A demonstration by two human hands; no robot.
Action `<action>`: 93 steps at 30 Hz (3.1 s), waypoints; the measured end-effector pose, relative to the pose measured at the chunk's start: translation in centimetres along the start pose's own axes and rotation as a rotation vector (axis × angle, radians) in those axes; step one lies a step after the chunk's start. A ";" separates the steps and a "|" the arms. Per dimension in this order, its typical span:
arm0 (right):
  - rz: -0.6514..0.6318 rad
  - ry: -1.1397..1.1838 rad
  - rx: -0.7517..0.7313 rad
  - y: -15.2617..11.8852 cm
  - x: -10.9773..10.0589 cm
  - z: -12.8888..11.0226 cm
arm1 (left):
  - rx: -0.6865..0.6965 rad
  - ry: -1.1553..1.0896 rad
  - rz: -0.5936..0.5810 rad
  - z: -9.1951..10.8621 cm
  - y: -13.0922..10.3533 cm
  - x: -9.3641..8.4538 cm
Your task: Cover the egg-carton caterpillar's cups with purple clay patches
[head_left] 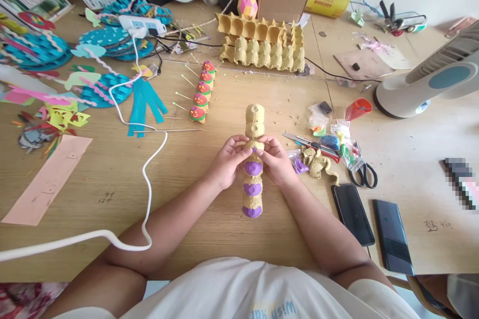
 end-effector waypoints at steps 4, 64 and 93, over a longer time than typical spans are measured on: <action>0.018 0.001 0.025 -0.1 -0.1 -0.1 | -0.005 -0.016 -0.001 0.0 0.0 0.0; -0.014 0.214 0.165 -0.1 -0.4 0.3 | -0.086 -0.121 -0.066 0.4 0.5 -0.9; 0.022 0.075 0.094 -0.3 0.3 0.0 | 0.108 0.165 -0.039 0.8 0.8 -0.9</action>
Point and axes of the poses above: each hand's wrist, its own y-axis towards the middle knuckle, its own x-axis out of the palm, z = x × y, the point moved 2 cm from there along y, towards the middle knuckle, and after that the axes turned 1 degree about y, right-handed, at the moved point
